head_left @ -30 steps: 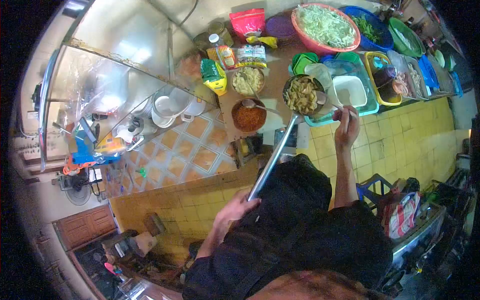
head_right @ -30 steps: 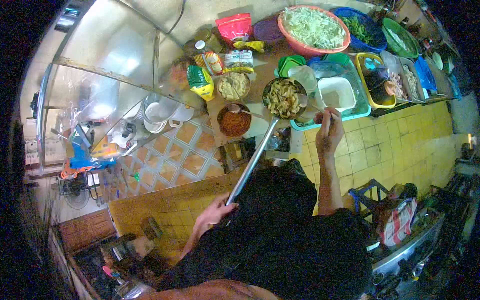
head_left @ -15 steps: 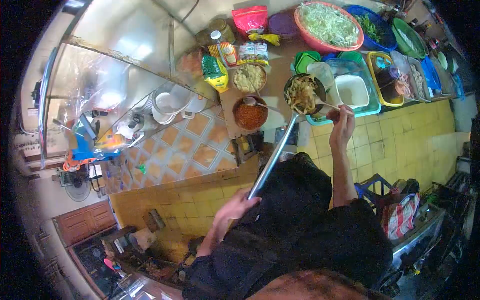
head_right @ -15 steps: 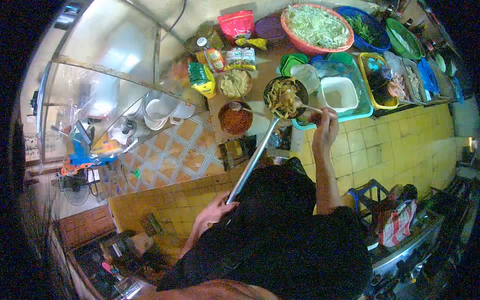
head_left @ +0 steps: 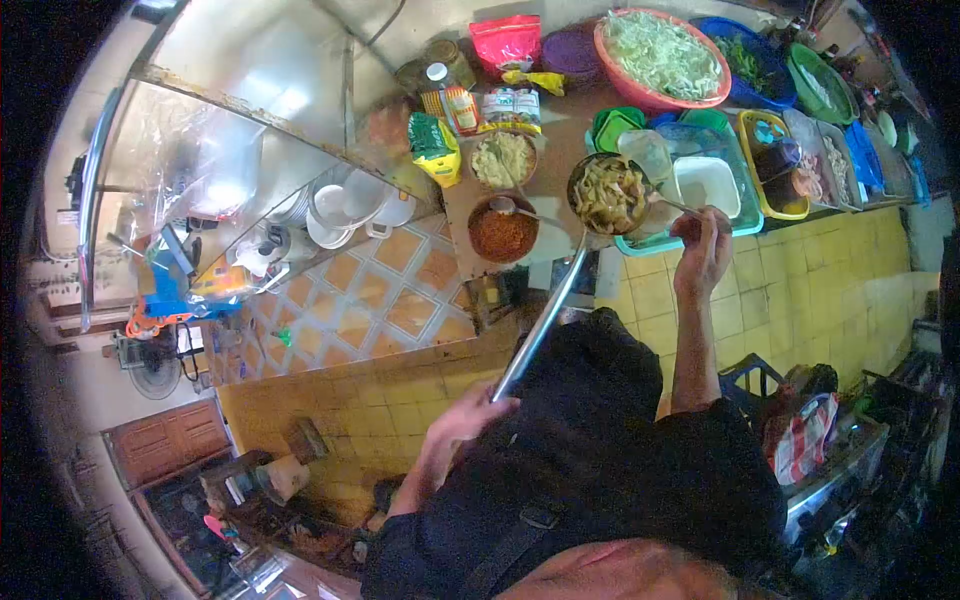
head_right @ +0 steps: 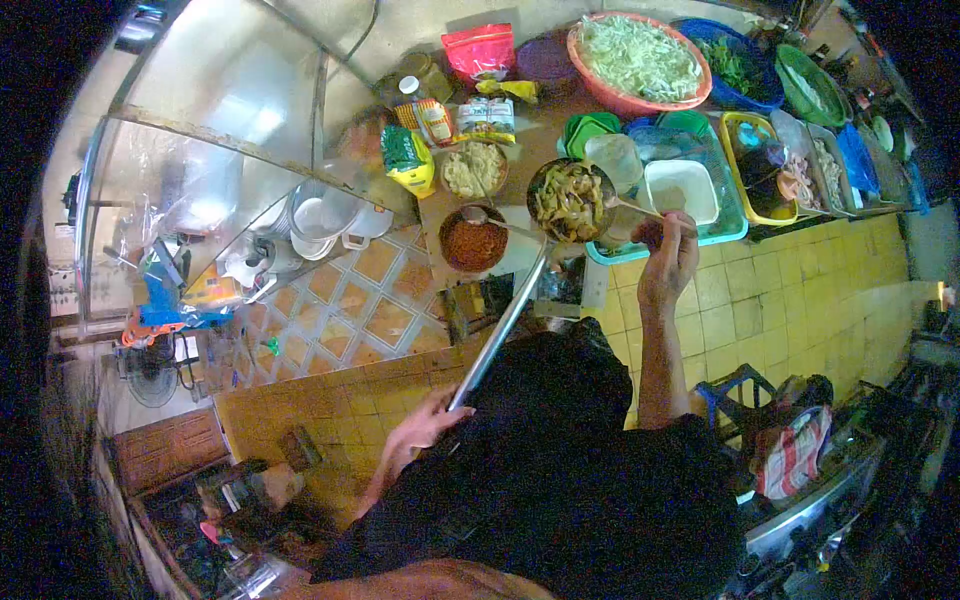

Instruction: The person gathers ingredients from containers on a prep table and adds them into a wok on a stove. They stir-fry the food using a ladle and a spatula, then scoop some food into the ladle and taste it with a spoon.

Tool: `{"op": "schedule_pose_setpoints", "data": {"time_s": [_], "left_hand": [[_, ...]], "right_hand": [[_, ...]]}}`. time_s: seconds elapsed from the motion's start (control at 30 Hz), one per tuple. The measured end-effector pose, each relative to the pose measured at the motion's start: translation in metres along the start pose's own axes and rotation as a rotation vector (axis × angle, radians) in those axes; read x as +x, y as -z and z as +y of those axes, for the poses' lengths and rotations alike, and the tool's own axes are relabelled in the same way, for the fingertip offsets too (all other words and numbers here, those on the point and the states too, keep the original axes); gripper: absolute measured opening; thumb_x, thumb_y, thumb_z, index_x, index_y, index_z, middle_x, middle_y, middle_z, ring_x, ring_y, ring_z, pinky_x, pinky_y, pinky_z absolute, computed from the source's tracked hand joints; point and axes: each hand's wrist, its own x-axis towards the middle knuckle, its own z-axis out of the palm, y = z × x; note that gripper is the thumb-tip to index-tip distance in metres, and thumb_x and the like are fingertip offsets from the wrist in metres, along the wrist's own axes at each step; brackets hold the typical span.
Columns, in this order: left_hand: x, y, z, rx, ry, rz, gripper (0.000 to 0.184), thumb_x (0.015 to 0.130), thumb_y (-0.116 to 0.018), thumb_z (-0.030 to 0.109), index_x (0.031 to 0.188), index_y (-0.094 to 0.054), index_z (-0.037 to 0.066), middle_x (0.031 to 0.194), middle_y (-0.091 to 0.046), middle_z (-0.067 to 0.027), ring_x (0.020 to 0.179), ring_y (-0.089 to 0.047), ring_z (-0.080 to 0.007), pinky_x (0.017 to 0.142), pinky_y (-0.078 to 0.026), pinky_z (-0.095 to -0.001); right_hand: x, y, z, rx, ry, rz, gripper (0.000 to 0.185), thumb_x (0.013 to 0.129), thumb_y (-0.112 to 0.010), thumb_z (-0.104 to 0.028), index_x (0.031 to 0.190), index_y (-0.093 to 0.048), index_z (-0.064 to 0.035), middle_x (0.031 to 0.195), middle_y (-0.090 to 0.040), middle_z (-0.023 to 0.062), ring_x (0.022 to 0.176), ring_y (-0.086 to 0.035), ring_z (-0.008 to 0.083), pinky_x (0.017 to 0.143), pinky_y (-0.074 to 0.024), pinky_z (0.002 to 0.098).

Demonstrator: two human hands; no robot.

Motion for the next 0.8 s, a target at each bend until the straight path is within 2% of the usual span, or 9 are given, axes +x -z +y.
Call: {"op": "schedule_pose_setpoints", "data": {"time_s": [0.1,0.23,0.3,0.43,0.5,0.57,0.63,0.7,0.8], "left_hand": [[-0.004,0.004,0.006,-0.087,0.111,-0.052,0.049,0.083,-0.067,0.025,0.123,-0.051,0.001,0.087,-0.053,0.0042,0.079,-0.047,-0.0075,0.071,-0.042,-0.0229],[-0.011,0.008,0.017,0.011,0.161,-0.036,0.050,0.083,-0.067,0.026,0.124,-0.050,0.002,0.087,-0.053,0.0037,0.079,-0.047,-0.0080,0.071,-0.042,-0.0231],[-0.010,0.009,0.002,-0.049,0.053,-0.023,0.043,0.082,-0.066,0.030,0.114,-0.055,0.002,0.078,-0.052,0.0015,0.068,-0.046,-0.0097,0.062,-0.041,-0.0263],[-0.018,0.023,0.002,0.109,0.149,-0.082,0.044,0.083,-0.066,0.032,0.113,-0.055,0.003,0.075,-0.051,0.0017,0.068,-0.047,-0.0098,0.061,-0.041,-0.0267],[-0.024,0.026,-0.008,0.127,0.113,-0.092,0.044,0.083,-0.066,0.033,0.114,-0.055,0.004,0.069,-0.049,0.0030,0.062,-0.048,-0.0086,0.056,-0.042,-0.0254],[-0.034,0.030,-0.001,0.108,0.147,-0.105,0.041,0.083,-0.066,0.032,0.111,-0.056,0.004,0.066,-0.048,0.0036,0.057,-0.048,-0.0080,0.052,-0.040,-0.0244],[-0.040,0.035,-0.011,0.091,0.185,-0.122,0.038,0.083,-0.066,0.032,0.109,-0.056,0.005,0.063,-0.047,0.0042,0.053,-0.047,-0.0073,0.047,-0.039,-0.0233],[-0.042,0.041,-0.033,-0.015,0.078,-0.132,0.030,0.083,-0.066,0.028,0.101,-0.056,0.005,0.058,-0.046,0.0046,0.046,-0.044,-0.0069,0.042,-0.036,-0.0227],[-0.048,0.050,-0.020,-0.005,0.156,-0.150,0.025,0.084,-0.065,0.025,0.094,-0.055,0.005,0.057,-0.048,0.0036,0.046,-0.046,-0.0074,0.043,-0.037,-0.0232]], "right_hand": [[0.000,-0.008,-0.013,0.012,0.024,-0.018,0.018,0.095,-0.049,-0.019,0.099,-0.053,-0.0020,0.073,-0.060,0.0109,0.061,-0.057,0.0179,0.058,-0.0471,0.0296],[0.002,-0.021,-0.037,0.035,0.033,-0.036,0.018,0.095,-0.050,-0.019,0.098,-0.053,-0.0014,0.071,-0.059,0.0109,0.059,-0.055,0.0184,0.056,-0.0446,0.0294],[0.005,-0.026,-0.048,0.034,0.051,-0.048,0.015,0.095,-0.049,-0.017,0.095,-0.052,-0.0023,0.076,-0.059,0.0097,0.056,-0.055,0.0169,0.052,-0.0460,0.0299],[0.005,-0.046,-0.077,0.054,0.092,-0.069,0.016,0.095,-0.049,-0.015,0.093,-0.053,0.0001,0.084,-0.057,0.0090,0.055,-0.054,0.0164,0.048,-0.0444,0.0303],[0.002,-0.057,-0.093,0.078,0.133,-0.150,0.015,0.094,-0.049,-0.015,0.093,-0.053,0.0001,0.079,-0.056,0.0088,0.055,-0.054,0.0166,0.048,-0.0444,0.0304],[-0.004,-0.070,-0.109,0.018,0.135,-0.094,0.016,0.094,-0.047,-0.015,0.092,-0.052,0.0003,0.072,-0.055,0.0090,0.052,-0.053,0.0164,0.044,-0.0436,0.0305],[-0.008,-0.076,-0.121,0.125,0.110,-0.188,0.019,0.095,-0.045,-0.017,0.092,-0.052,0.0000,0.063,-0.053,0.0086,0.047,-0.051,0.0163,0.041,-0.0426,0.0304],[-0.020,-0.092,-0.131,-0.001,0.191,-0.066,0.020,0.095,-0.043,-0.020,0.092,-0.049,-0.0005,0.058,-0.051,0.0088,0.043,-0.048,0.0162,0.036,-0.0406,0.0296],[-0.034,-0.103,-0.148,0.307,0.031,-0.168,0.019,0.096,-0.041,-0.021,0.095,-0.044,-0.0026,0.054,-0.049,0.0098,0.039,-0.047,0.0172,0.031,-0.0412,0.0298]]}}
